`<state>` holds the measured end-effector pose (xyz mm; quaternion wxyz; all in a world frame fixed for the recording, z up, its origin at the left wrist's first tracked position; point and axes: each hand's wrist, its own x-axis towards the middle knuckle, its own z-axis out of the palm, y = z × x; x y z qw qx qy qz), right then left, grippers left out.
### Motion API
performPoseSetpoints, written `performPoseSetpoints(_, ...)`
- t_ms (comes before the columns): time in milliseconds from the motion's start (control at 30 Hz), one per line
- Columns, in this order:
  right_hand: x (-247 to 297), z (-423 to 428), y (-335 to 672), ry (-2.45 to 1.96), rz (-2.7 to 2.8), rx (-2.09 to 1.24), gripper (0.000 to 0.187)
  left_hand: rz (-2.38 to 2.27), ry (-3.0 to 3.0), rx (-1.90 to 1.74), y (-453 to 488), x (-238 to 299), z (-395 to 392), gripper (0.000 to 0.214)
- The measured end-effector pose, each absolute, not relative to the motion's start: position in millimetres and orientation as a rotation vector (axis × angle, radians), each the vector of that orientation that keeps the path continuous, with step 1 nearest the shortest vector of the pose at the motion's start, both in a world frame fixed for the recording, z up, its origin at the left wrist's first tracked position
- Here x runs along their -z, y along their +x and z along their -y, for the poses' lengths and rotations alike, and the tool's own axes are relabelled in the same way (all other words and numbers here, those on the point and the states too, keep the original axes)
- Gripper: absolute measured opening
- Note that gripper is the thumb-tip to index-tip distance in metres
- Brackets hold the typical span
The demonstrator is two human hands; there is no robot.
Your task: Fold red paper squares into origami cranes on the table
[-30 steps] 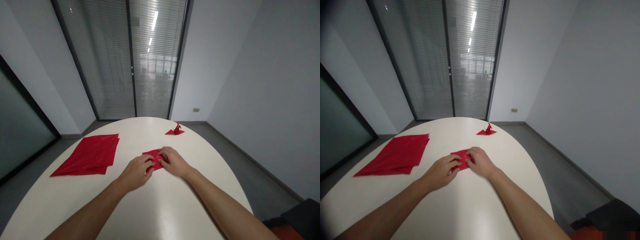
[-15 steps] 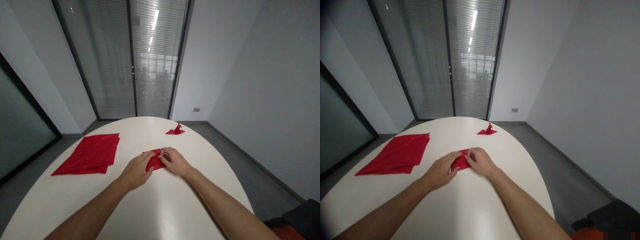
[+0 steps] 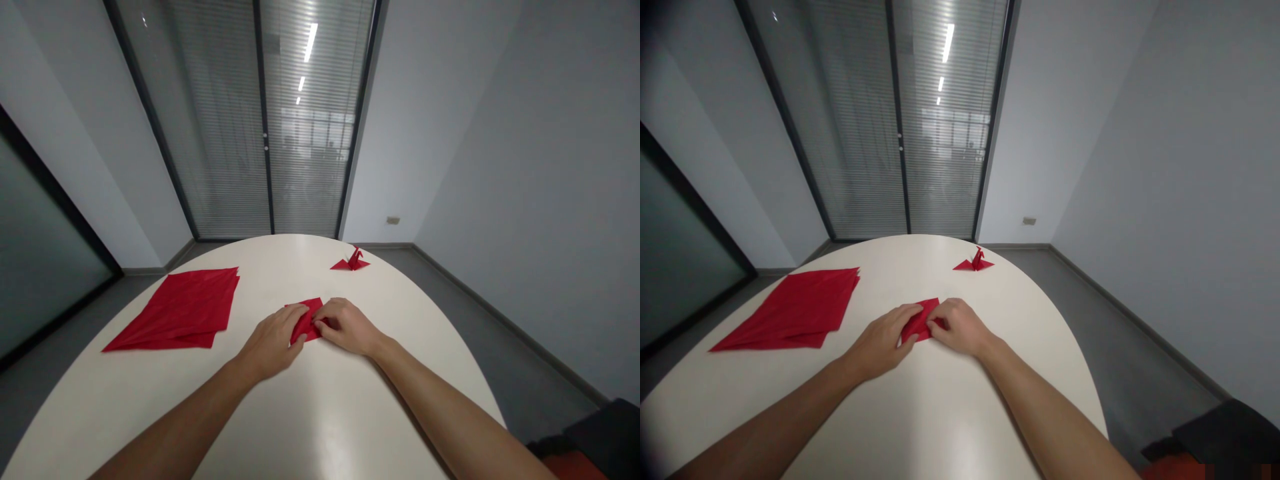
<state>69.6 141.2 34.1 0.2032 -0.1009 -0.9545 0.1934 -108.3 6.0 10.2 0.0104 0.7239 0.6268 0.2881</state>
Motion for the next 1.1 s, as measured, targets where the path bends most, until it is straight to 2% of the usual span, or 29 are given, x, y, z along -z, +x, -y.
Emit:
performPoseSetpoints(367, -32.2, -139.8, 71.5, -0.421, 2.641, -0.664, 0.013, -1.963, 2.182, -0.914, -107.0, -14.0, -5.0, 0.053)
performPoseSetpoints(700, -28.7, -140.0, 70.1, -0.538, 2.449, -1.023, 0.007, -1.986, 2.139, -0.931, -108.4, -9.5, -5.6, 0.056)
performPoseSetpoints(833, -26.3, -141.0, 71.3, -0.536, 2.411, -1.117, 0.009, -1.989, 2.139, -0.94, -108.3, -9.4, -5.2, 0.056)
performPoseSetpoints(1100, -28.4, -139.3, 71.3, -0.553, 2.422, -1.03, 0.01, -1.982, 2.145, -0.983, -108.5, -8.1, -5.8, 0.054)
